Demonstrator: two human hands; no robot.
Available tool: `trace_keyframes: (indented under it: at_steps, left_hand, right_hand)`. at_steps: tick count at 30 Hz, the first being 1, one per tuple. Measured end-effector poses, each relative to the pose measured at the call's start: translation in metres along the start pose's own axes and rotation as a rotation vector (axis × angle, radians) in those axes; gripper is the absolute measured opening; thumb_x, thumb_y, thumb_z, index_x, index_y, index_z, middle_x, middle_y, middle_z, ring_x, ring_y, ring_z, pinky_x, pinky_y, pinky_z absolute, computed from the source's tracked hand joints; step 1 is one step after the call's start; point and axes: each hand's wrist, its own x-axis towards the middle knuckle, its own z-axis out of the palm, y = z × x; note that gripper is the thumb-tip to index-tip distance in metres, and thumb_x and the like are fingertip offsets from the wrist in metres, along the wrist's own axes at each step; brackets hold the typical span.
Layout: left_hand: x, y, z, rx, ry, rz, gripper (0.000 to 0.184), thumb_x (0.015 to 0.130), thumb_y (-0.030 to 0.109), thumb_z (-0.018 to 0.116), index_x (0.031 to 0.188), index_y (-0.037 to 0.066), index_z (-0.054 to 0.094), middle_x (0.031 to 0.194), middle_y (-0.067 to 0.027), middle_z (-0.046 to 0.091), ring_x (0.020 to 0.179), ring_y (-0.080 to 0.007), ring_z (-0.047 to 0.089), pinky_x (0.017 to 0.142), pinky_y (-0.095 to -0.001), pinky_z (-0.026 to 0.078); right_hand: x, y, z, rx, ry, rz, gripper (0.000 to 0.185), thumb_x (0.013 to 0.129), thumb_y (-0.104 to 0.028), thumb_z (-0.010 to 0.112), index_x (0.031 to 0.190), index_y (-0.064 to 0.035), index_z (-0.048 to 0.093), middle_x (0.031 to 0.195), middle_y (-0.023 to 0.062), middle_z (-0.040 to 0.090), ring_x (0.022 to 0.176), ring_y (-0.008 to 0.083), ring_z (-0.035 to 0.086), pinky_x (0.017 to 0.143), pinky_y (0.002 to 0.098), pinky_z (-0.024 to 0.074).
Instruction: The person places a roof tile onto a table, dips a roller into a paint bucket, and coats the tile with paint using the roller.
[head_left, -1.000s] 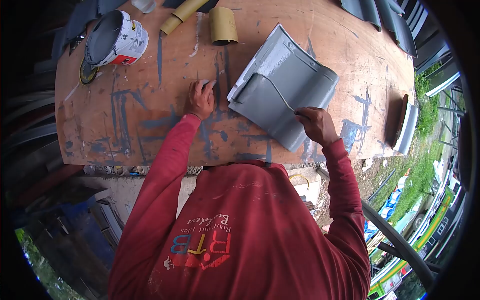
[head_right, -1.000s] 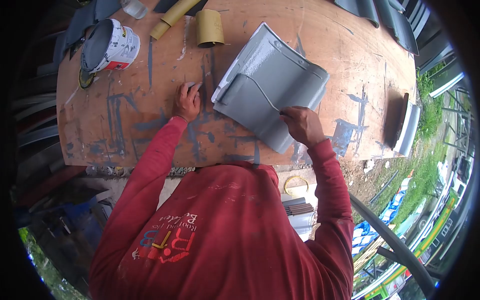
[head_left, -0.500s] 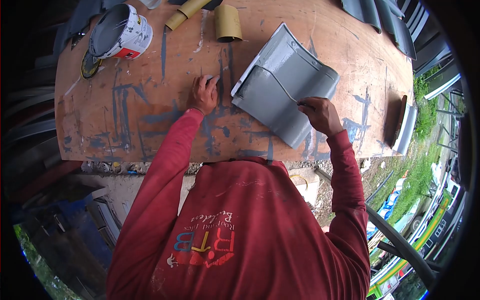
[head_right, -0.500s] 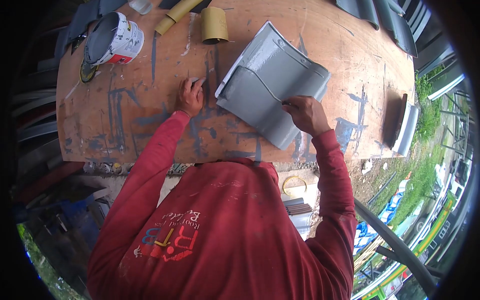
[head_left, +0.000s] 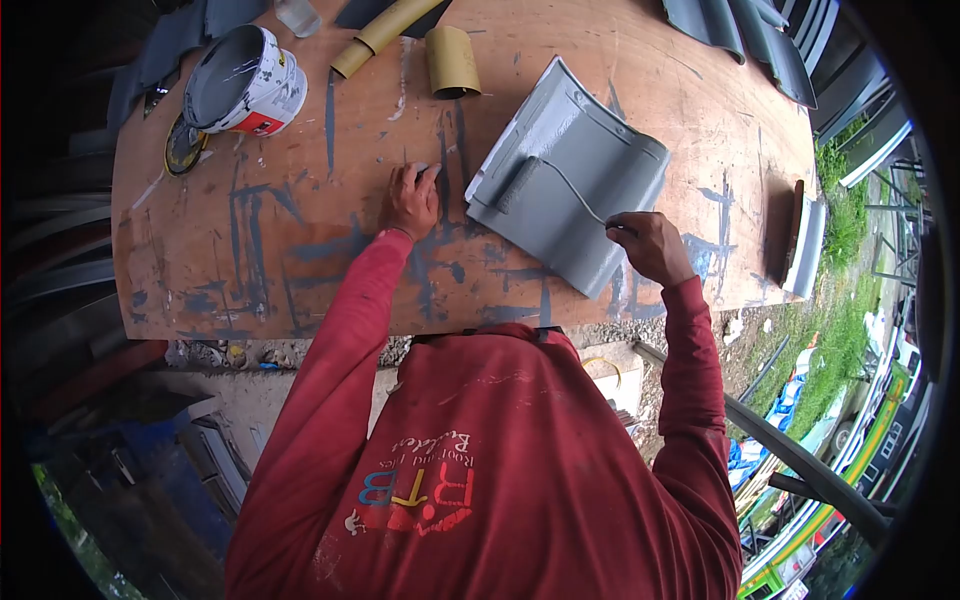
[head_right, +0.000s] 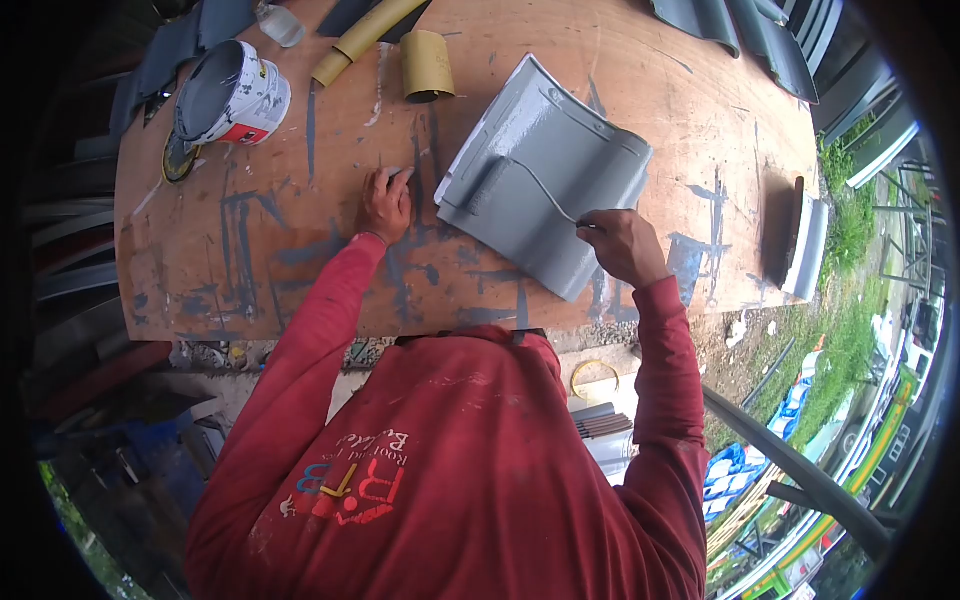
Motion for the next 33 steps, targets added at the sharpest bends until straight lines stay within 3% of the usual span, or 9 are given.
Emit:
trace_keyframes:
  at_steps: [3, 4, 7, 9, 11, 17, 22, 27, 33]
  left_hand:
    - [0.001, -0.002, 0.005, 0.018, 0.018, 0.028, 0.042, 0.088, 0.008, 0.061, 0.129, 0.008, 0.068, 0.119, -0.0177, 0.058, 0.107, -0.0427, 0.056, 0.095, -0.0530, 0.048]
    - [0.000, -0.002, 0.005, 0.028, 0.008, 0.011, 0.042, 0.089, 0.008, 0.061, 0.130, 0.009, 0.068, 0.119, -0.0179, 0.058, 0.109, -0.0421, 0.056, 0.096, -0.0526, 0.048]
    - [-0.002, 0.000, 0.000, 0.049, -0.012, -0.005, 0.042, 0.090, 0.009, 0.061, 0.131, 0.009, 0.068, 0.120, -0.0183, 0.057, 0.110, -0.0416, 0.057, 0.098, -0.0523, 0.048]
    - [0.000, -0.001, -0.001, 0.058, -0.016, 0.009, 0.041, 0.091, 0.010, 0.061, 0.132, 0.010, 0.068, 0.120, -0.0184, 0.057, 0.110, -0.0415, 0.057, 0.098, -0.0522, 0.049]
    - [0.000, 0.000, 0.000, 0.056, 0.016, 0.005, 0.040, 0.089, 0.010, 0.061, 0.129, 0.008, 0.068, 0.118, -0.0187, 0.058, 0.107, -0.0424, 0.057, 0.096, -0.0527, 0.050]
    - [-0.001, 0.002, -0.003, 0.036, -0.005, -0.009, 0.039, 0.089, 0.011, 0.062, 0.128, 0.007, 0.068, 0.118, -0.0178, 0.058, 0.108, -0.0409, 0.058, 0.096, -0.0515, 0.051]
    - [0.000, 0.000, -0.008, 0.013, -0.016, 0.015, 0.040, 0.089, 0.012, 0.062, 0.128, 0.006, 0.067, 0.118, -0.0178, 0.059, 0.108, -0.0401, 0.058, 0.097, -0.0511, 0.051]
    - [0.000, -0.003, -0.006, 0.070, -0.017, 0.029, 0.039, 0.089, 0.013, 0.063, 0.127, 0.006, 0.068, 0.116, -0.0207, 0.058, 0.109, -0.0402, 0.058, 0.097, -0.0505, 0.052]
    - [-0.001, -0.005, -0.003, 0.047, -0.003, -0.002, 0.037, 0.089, 0.013, 0.063, 0.125, 0.006, 0.068, 0.115, -0.0200, 0.059, 0.105, -0.0399, 0.058, 0.093, -0.0496, 0.053]
  right_hand:
    - [0.010, -0.016, 0.001, 0.293, 0.023, 0.151, 0.022, 0.095, -0.019, 0.070, 0.105, -0.0013, 0.078, 0.087, 0.0180, 0.076, 0.079, 0.0364, 0.073, 0.073, 0.0419, 0.0557]
    - [0.016, -0.028, 0.003, 0.324, 0.083, 0.180, 0.023, 0.095, -0.018, 0.071, 0.104, 0.0019, 0.077, 0.081, 0.0180, 0.073, 0.072, 0.0309, 0.071, 0.069, 0.0396, 0.0540]
    - [0.023, -0.026, 0.031, 0.185, 0.201, 0.095, 0.024, 0.095, -0.019, 0.072, 0.103, 0.0037, 0.075, 0.075, 0.0145, 0.070, 0.070, 0.0234, 0.069, 0.067, 0.0382, 0.0534]
    - [0.007, -0.054, 0.026, 0.476, 0.029, 0.340, 0.024, 0.097, -0.018, 0.070, 0.098, 0.0062, 0.074, 0.069, 0.0084, 0.065, 0.059, 0.0159, 0.065, 0.056, 0.0338, 0.0512]
    - [-0.012, -0.079, 0.027, 0.544, -0.012, 0.423, 0.025, 0.098, -0.017, 0.068, 0.100, 0.0069, 0.074, 0.070, 0.0065, 0.065, 0.056, 0.0140, 0.062, 0.051, 0.0316, 0.0497]
    - [0.008, -0.131, 0.133, 0.849, 0.378, 0.472, 0.030, 0.098, -0.019, 0.066, 0.111, 0.0072, 0.072, 0.072, 0.0077, 0.066, 0.057, 0.0160, 0.064, 0.054, 0.0320, 0.0531]
    - [0.099, -0.131, 0.111, 0.919, 0.603, 0.515, 0.028, 0.097, -0.014, 0.062, 0.111, 0.0091, 0.070, 0.072, 0.0098, 0.067, 0.053, 0.0180, 0.065, 0.049, 0.0324, 0.0545]
    - [0.150, -0.108, 0.073, 1.052, 0.584, 0.493, 0.020, 0.097, -0.015, 0.064, 0.097, 0.0054, 0.063, 0.076, 0.0110, 0.063, 0.057, 0.0179, 0.064, 0.050, 0.0354, 0.0584]
    - [0.068, -0.151, 0.090, 0.934, 0.463, 0.523, 0.026, 0.096, -0.015, 0.064, 0.099, 0.0110, 0.066, 0.072, 0.0107, 0.065, 0.054, 0.0201, 0.067, 0.045, 0.0363, 0.0585]
